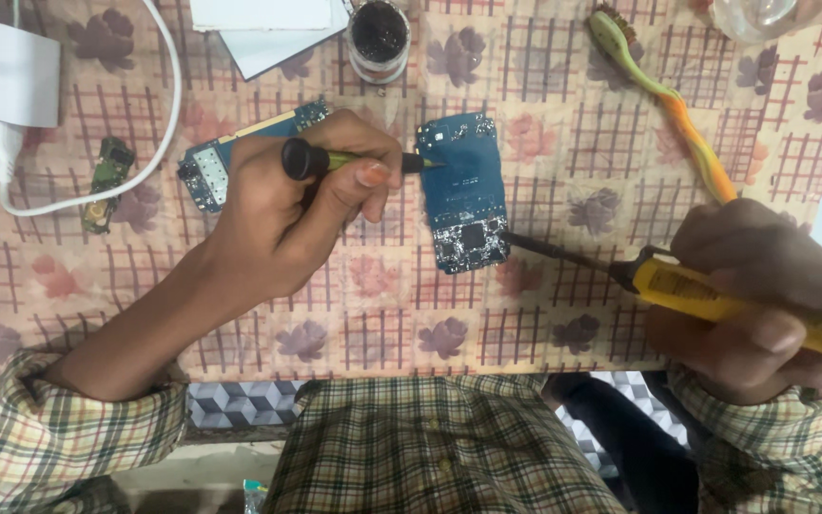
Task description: The person uses a soldering iron and a small brush to apply flux and solder to a blue circuit board. They repeatedly heat and apply solder to various points on the board while holding it steady with the other hand.
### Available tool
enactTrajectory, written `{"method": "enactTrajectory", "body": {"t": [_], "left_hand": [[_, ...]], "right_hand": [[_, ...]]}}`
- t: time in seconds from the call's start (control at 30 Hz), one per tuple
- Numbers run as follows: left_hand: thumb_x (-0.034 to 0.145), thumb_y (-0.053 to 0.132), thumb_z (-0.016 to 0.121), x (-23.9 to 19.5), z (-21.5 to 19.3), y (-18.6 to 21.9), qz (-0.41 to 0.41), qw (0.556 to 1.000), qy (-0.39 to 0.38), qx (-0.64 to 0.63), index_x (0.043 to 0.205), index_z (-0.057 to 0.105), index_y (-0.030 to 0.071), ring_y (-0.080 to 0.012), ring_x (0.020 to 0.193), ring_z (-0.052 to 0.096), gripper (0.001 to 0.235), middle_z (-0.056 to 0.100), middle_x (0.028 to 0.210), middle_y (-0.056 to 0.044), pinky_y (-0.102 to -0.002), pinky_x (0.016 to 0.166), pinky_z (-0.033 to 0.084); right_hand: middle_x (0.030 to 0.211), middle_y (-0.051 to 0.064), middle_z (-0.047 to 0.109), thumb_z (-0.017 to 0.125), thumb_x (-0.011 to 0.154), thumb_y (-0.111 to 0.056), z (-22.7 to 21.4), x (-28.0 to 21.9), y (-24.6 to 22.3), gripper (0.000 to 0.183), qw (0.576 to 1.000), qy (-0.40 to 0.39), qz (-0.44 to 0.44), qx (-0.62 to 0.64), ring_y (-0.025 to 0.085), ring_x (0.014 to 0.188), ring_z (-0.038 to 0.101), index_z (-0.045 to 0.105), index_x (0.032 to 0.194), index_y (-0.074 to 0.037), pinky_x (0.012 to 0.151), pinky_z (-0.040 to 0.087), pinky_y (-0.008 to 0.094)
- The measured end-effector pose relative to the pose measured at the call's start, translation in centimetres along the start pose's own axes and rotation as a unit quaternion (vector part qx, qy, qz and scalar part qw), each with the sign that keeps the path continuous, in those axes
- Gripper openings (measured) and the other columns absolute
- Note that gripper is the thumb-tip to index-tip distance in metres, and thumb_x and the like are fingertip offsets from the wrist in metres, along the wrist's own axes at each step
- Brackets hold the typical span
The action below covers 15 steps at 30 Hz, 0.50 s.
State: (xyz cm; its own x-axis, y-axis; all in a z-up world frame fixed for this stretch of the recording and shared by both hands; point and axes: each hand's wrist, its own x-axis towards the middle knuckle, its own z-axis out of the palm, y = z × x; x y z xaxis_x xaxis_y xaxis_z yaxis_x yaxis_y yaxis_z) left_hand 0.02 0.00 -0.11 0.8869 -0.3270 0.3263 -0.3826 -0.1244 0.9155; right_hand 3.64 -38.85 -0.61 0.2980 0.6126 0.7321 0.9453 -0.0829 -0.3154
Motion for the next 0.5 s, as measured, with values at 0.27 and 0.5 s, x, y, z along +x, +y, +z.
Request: {"method": "enactTrajectory", "body": {"t": [0.27,0.5], "left_hand": [[0.116,0.013,0.05,0.1,0.1,-0.1,0.005,1.0,-0.002,-0.003,0.111,0.064,-0.004,-0.0095,0.069,0.066,0.023,0.067,0.091,-0.008,-0.021,0.058,0.051],[0.117,0.015,0.05,0.0,0.1,-0.1,0.0,1.0,-0.001,-0.01,0.109,0.063,-0.004,-0.0093,0.069,0.066,0.024,0.068,0.092,-0.009,-0.022,0.058,0.051]], "right_hand": [[0.07,-0.001,0.046,0.061,0.089,-0.002,0.0,2.5,-0.8,0.029,0.993,-0.04,0.056,0.098,0.017,0.043,0.045,0.058,0.112,-0.02,0.039,0.037,0.033],[0.07,0.002,0.047,0.06,0.091,0.005,-0.2,-1.2,-0.4,0.027,0.994,0.037,0.067,0.079,0.013,0.044,0.046,0.049,0.112,-0.006,0.037,0.037,0.031]]}}
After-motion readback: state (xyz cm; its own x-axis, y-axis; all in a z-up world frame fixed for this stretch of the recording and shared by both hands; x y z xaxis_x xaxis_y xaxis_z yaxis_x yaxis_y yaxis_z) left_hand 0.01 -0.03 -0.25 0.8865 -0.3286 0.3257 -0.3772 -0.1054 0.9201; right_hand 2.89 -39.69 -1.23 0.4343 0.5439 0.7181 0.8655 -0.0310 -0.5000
